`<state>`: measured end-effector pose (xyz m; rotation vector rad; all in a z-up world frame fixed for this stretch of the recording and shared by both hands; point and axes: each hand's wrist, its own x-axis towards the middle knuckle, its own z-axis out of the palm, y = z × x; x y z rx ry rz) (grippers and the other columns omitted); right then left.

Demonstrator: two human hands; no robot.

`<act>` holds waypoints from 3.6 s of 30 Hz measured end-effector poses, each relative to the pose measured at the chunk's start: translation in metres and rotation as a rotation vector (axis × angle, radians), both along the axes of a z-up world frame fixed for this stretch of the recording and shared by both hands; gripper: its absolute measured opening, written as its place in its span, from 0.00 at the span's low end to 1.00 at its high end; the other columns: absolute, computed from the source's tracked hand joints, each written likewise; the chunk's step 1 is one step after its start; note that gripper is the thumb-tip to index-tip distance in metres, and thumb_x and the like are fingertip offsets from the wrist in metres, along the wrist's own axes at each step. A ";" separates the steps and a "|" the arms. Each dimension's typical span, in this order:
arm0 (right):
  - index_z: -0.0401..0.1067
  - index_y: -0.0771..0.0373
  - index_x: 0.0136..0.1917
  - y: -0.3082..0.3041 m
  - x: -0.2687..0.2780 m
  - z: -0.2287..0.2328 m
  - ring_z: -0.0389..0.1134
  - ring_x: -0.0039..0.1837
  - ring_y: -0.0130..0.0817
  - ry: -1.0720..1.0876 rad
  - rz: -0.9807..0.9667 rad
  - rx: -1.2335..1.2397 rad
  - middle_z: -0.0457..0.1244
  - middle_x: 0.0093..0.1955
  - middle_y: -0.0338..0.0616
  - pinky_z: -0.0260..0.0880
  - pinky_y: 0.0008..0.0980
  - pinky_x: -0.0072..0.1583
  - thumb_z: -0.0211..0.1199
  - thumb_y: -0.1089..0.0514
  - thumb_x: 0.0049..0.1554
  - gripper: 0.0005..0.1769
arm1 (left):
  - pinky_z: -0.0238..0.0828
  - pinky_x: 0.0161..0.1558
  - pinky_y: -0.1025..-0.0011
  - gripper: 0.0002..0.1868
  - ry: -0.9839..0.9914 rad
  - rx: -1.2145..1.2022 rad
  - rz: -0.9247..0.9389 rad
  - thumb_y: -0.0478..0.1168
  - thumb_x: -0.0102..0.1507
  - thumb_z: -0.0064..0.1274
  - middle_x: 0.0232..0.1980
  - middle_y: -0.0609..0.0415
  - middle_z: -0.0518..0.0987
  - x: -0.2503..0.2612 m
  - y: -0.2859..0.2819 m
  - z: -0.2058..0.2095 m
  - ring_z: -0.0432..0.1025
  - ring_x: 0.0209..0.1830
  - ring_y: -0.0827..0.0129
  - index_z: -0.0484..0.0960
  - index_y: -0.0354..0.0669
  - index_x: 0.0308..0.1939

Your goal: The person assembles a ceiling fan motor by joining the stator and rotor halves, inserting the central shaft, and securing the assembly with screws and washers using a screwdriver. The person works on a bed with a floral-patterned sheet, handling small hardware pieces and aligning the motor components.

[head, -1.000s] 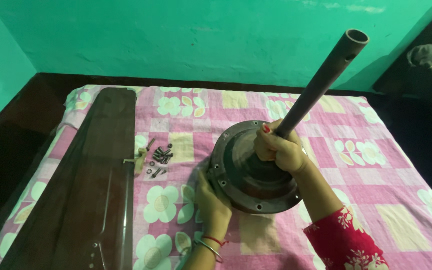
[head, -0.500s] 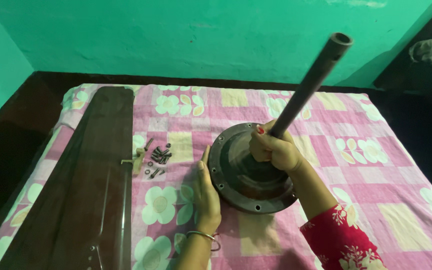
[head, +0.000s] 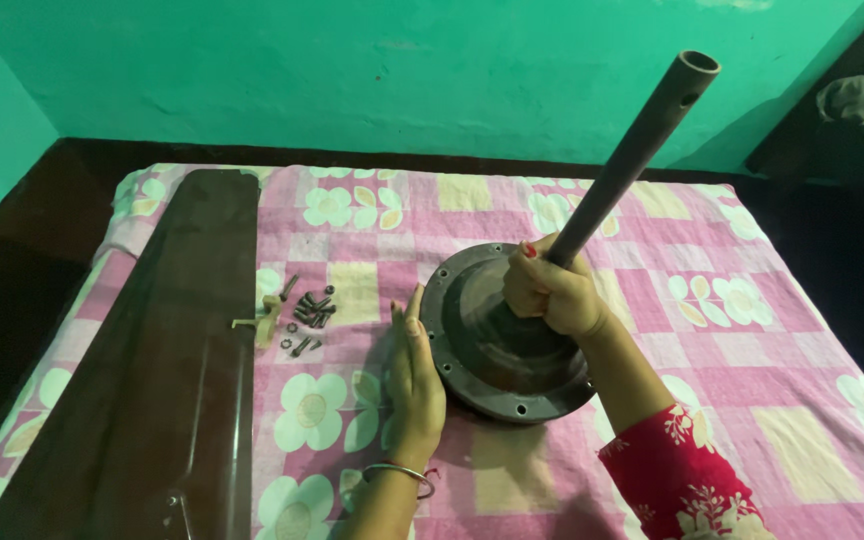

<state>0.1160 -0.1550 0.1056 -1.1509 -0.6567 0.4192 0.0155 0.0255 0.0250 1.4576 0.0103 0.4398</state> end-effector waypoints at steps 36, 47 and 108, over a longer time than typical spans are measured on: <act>0.51 0.55 0.30 0.002 0.010 -0.026 0.44 0.28 0.24 0.078 0.133 0.047 0.45 0.27 0.32 0.42 0.28 0.33 0.52 0.54 0.69 0.26 | 0.49 0.76 0.65 0.29 0.012 -0.131 0.001 0.48 0.73 0.32 0.78 0.45 0.67 0.002 0.004 0.000 0.57 0.80 0.60 0.65 0.35 0.74; 0.51 0.57 0.30 0.006 0.005 -0.029 0.44 0.27 0.25 0.056 0.067 0.036 0.45 0.26 0.33 0.43 0.29 0.32 0.52 0.55 0.68 0.25 | 0.54 0.75 0.65 0.25 -0.038 -0.105 0.034 0.43 0.74 0.34 0.76 0.44 0.69 0.006 0.002 -0.012 0.60 0.79 0.60 0.68 0.34 0.72; 0.75 0.72 0.53 -0.065 -0.058 -0.085 0.67 0.37 0.20 0.084 -0.686 -0.295 0.69 0.40 0.38 0.68 0.24 0.37 0.57 0.48 0.66 0.22 | 0.58 0.21 0.80 0.19 0.211 -0.133 -0.002 0.52 0.65 0.58 0.26 0.65 0.76 0.015 0.027 -0.021 0.63 0.20 0.84 0.87 0.38 0.37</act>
